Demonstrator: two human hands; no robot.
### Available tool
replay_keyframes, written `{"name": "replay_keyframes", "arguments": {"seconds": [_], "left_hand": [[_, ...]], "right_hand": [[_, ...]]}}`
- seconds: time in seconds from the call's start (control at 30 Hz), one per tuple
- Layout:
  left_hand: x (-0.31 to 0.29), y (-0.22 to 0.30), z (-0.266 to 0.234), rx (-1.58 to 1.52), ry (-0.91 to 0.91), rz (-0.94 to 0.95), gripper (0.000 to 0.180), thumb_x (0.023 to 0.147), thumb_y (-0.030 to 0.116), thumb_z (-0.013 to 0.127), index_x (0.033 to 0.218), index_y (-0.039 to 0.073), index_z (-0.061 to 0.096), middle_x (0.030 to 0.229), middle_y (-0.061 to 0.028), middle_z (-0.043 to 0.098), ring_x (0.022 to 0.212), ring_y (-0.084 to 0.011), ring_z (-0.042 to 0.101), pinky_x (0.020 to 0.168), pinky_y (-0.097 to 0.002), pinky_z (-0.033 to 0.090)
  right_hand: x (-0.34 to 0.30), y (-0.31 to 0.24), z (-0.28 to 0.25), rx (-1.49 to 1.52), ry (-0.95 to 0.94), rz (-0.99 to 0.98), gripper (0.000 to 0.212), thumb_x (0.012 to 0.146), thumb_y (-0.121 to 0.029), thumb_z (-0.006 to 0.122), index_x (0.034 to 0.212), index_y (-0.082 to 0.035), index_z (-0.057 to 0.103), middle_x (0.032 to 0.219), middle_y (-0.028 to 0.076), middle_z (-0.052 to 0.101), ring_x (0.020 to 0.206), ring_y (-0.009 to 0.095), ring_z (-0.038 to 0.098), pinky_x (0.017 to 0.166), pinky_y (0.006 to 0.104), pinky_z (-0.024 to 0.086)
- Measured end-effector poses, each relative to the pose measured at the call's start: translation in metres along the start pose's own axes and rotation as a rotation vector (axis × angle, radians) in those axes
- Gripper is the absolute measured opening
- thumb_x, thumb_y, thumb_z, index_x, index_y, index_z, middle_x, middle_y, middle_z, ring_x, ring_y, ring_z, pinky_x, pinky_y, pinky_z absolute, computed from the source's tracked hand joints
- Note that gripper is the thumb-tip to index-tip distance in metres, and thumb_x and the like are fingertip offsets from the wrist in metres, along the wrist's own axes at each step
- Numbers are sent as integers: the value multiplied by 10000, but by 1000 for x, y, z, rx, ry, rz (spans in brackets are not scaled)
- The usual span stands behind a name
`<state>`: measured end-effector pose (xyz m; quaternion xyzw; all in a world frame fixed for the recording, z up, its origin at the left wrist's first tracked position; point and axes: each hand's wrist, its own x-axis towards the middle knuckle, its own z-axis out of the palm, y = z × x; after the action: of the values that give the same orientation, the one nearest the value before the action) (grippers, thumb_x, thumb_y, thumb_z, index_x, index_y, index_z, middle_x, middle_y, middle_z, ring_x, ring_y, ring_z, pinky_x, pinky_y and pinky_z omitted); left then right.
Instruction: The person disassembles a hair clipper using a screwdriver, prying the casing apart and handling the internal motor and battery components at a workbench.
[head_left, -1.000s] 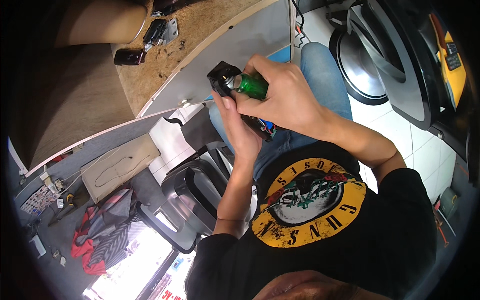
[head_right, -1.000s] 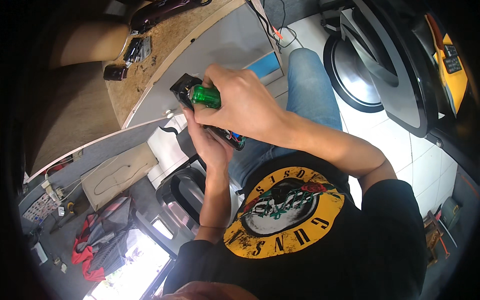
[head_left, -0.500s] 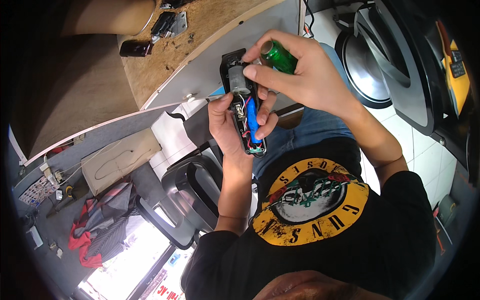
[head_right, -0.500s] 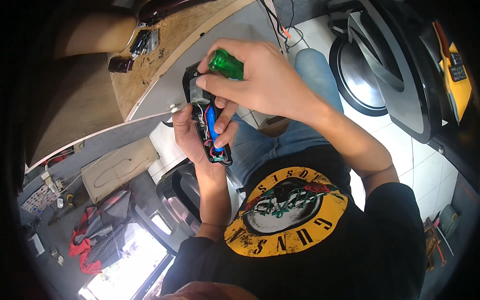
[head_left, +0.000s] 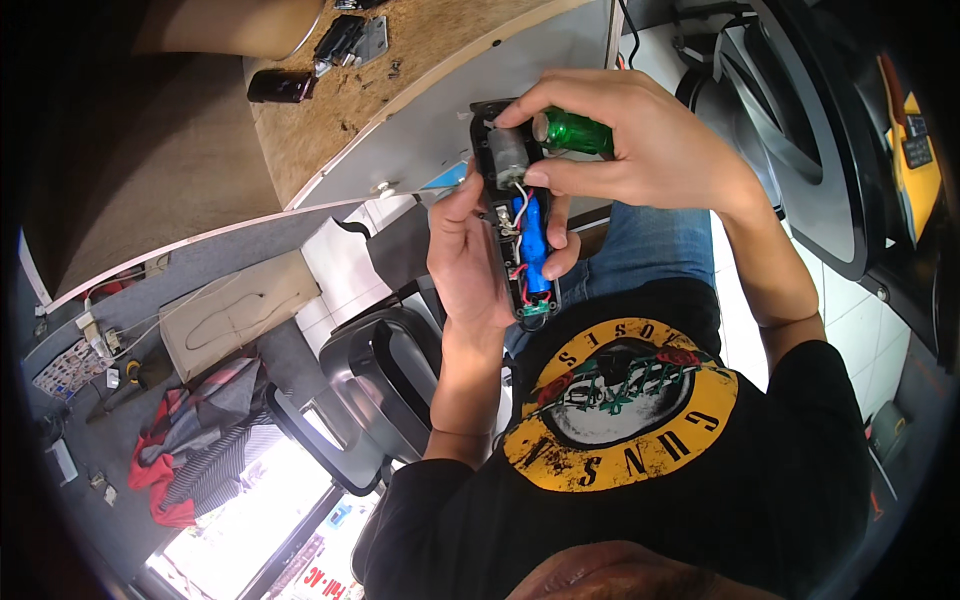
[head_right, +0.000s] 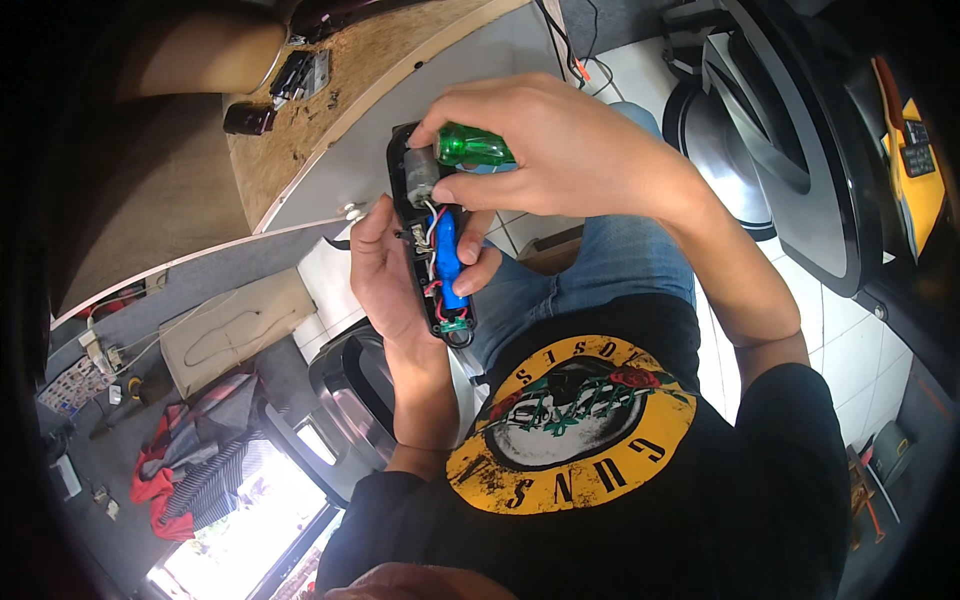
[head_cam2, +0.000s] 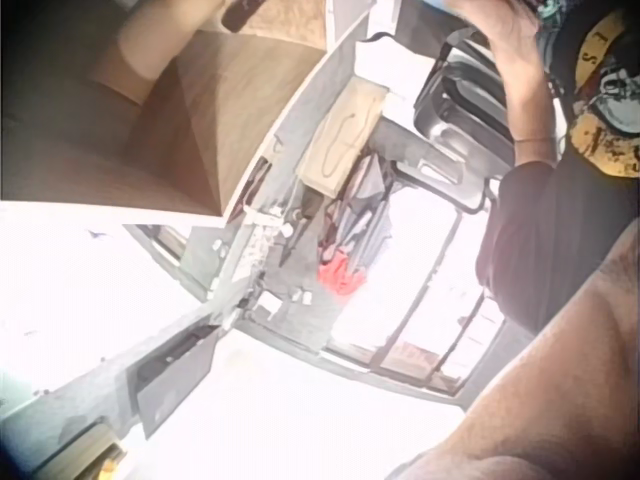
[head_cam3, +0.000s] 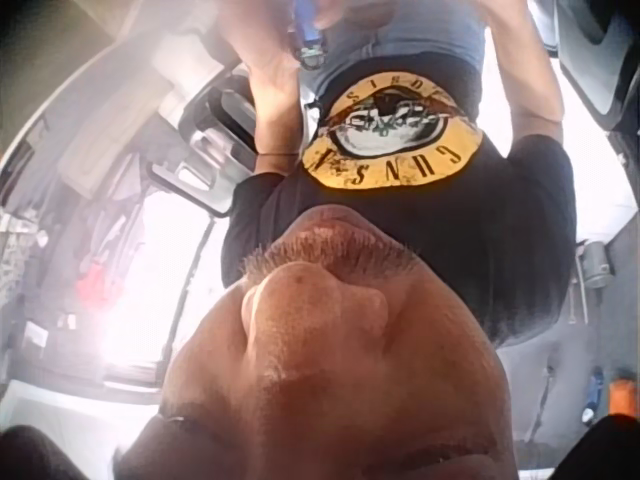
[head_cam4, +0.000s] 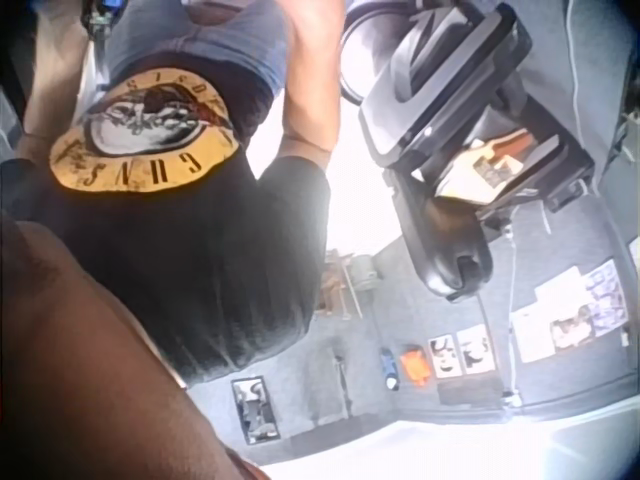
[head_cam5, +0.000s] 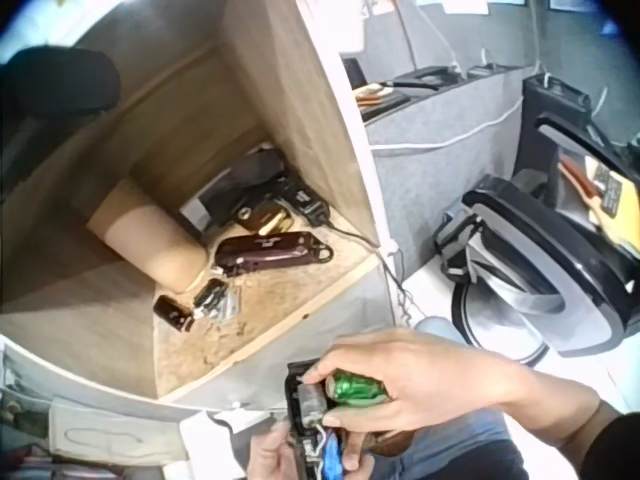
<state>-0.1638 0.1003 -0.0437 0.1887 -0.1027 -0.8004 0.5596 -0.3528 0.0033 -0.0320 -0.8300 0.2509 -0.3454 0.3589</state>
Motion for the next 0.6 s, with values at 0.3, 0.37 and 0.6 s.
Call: {"name": "replay_keyframes", "arguments": {"seconds": [0.3, 0.37, 0.6], "left_hand": [[-3, -5, -3, 23, 4, 44, 450, 1080, 346, 359, 1307, 22, 575, 1090, -137, 659, 797, -278, 604, 522, -344, 442], [-1, -5, -4, 31, 5, 49, 450, 1079, 344, 359, 1306, 19, 572, 1088, -138, 658, 797, -277, 610, 522, -344, 442], [0, -4, -6, 83, 14, 35, 457, 1072, 344, 359, 1298, 3, 565, 1078, -159, 652, 763, -275, 595, 523, -346, 442]], "right_hand": [[-5, -3, 1, 15, 8, 35, 413, 812, -144, 836, 1199, -79, 707, 947, 82, 688, 853, 255, 700, 759, 350, 532], [-5, -3, 1, 36, 12, 65, 348, 858, -199, 806, 1158, -60, 698, 1001, 119, 745, 931, 307, 729, 808, 383, 558], [-10, 3, 5, 91, 38, 89, 344, 873, -212, 808, 1166, -69, 701, 994, 109, 753, 896, 290, 740, 791, 357, 561]]}}
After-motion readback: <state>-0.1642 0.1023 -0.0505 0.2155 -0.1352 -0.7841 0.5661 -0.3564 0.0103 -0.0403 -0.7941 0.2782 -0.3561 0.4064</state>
